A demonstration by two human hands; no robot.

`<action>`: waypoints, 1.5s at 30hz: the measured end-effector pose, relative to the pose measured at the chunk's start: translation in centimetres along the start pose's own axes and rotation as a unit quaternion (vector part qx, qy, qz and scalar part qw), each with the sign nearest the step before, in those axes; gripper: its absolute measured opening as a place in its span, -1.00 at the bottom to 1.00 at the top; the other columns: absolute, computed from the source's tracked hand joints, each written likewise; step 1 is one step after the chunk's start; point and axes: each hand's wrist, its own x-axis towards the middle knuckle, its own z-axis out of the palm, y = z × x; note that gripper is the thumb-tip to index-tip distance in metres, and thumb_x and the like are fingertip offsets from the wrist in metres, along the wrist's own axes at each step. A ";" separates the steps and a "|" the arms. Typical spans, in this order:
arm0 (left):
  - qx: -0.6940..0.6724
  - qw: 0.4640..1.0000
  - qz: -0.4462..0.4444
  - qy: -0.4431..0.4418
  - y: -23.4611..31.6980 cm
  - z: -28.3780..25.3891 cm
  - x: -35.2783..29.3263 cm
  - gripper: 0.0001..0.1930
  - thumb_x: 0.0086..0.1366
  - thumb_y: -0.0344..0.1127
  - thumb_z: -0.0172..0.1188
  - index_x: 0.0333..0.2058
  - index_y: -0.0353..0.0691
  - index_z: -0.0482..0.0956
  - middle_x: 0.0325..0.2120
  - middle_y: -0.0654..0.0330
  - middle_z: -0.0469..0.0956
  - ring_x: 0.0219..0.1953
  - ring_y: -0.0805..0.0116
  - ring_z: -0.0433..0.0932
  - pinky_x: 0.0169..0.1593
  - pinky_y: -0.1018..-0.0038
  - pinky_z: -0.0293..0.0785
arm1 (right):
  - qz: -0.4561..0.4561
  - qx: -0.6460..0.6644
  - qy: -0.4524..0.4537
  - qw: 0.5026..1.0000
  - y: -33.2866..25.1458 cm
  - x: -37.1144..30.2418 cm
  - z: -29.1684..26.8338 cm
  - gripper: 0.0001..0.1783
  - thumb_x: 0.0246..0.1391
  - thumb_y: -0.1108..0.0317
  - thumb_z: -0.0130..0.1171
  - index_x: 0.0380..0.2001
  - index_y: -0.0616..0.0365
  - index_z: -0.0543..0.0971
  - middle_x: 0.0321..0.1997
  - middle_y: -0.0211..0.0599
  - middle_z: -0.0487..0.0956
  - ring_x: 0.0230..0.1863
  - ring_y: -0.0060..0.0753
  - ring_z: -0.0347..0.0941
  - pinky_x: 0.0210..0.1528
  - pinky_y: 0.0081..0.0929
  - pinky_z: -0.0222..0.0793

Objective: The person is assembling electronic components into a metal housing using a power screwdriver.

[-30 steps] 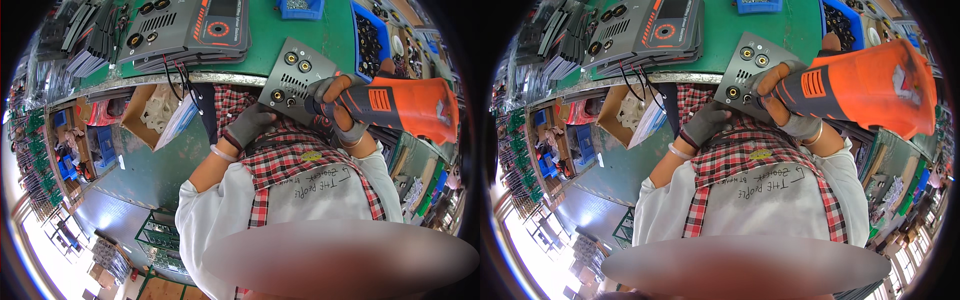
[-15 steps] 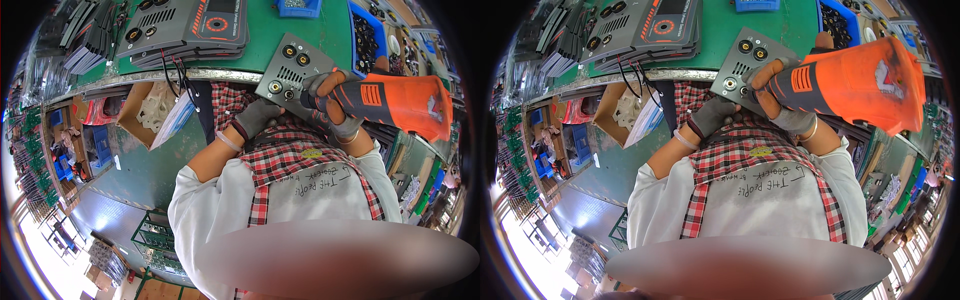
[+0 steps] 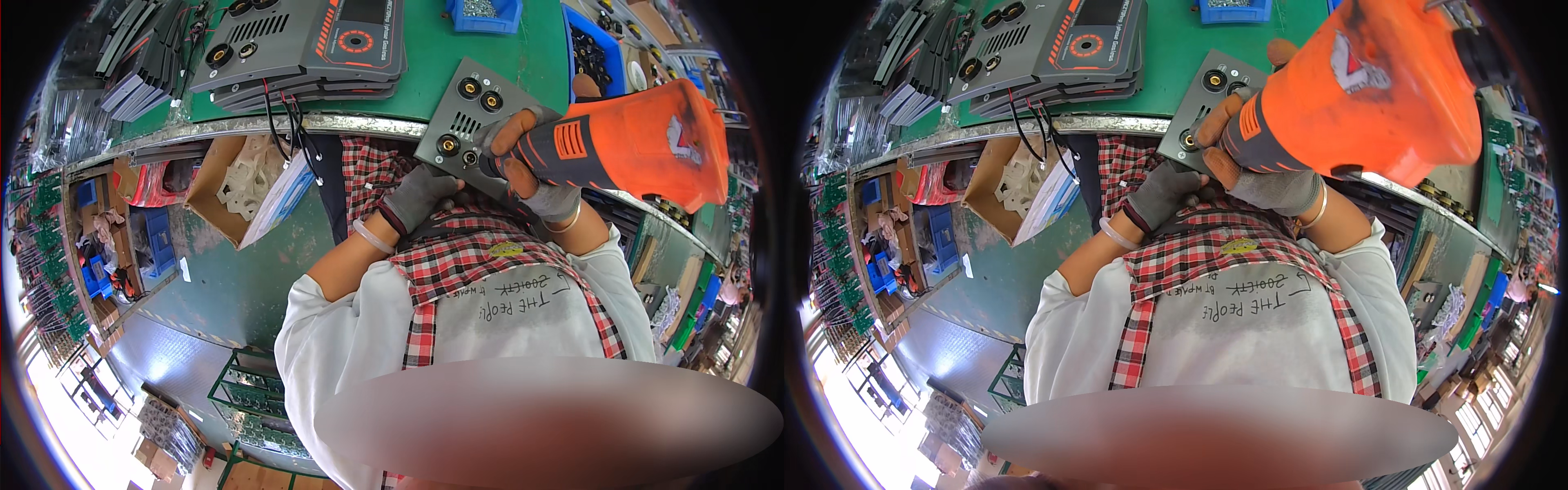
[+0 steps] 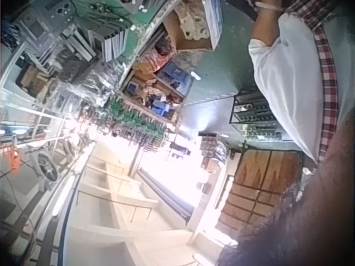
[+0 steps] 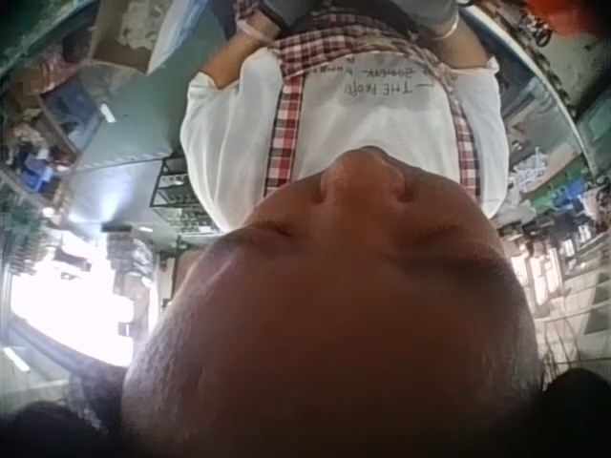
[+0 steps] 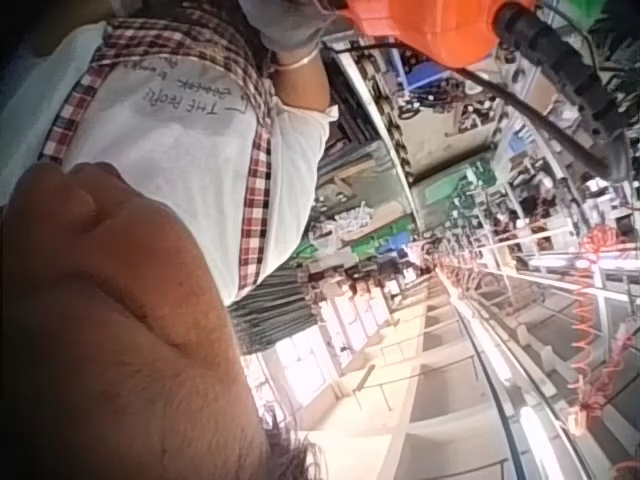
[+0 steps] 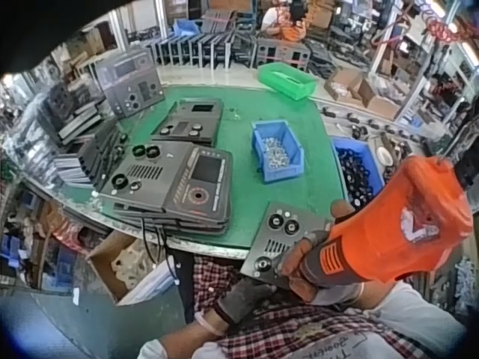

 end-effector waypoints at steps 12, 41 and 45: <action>-0.016 0.999 0.031 0.009 5.4 4.4 -0.5 -0.67 0.12 -0.24 0.05 -0.18 -0.29 0.31 -0.46 0.17 0.46 -0.55 0.43 0.49 -0.58 0.60 0.41 | -0.149 0.234 0.136 0.951 -4.4 -1.9 -5.2 -0.81 -0.23 0.30 0.13 -0.59 0.08 0.33 -0.64 -0.38 0.35 -0.55 -0.51 0.31 -0.32 -0.55 0.27; 0.239 0.928 0.112 0.263 34.9 1.1 30.5 -0.60 0.14 0.03 -0.05 -0.31 -0.21 0.44 -0.44 0.03 0.52 -0.46 0.22 0.50 -0.47 0.33 0.42 | -0.293 0.167 0.562 0.755 2.6 -7.3 -17.4 -0.35 -0.08 0.07 0.04 0.05 0.13 0.16 -0.53 -0.45 0.20 -0.52 -0.51 0.18 -0.35 -0.47 0.17; 0.742 0.627 0.046 0.233 34.5 3.4 27.4 -0.31 0.12 0.28 -0.33 -0.10 -0.21 0.42 -0.16 -0.12 0.42 -0.02 0.08 0.36 0.04 0.36 0.19 | -0.280 0.195 0.563 0.752 2.1 -6.7 -16.3 -0.19 -0.10 0.11 0.03 0.20 -0.05 -0.06 -0.57 -0.50 0.12 -0.54 -0.53 0.08 -0.40 -0.46 0.11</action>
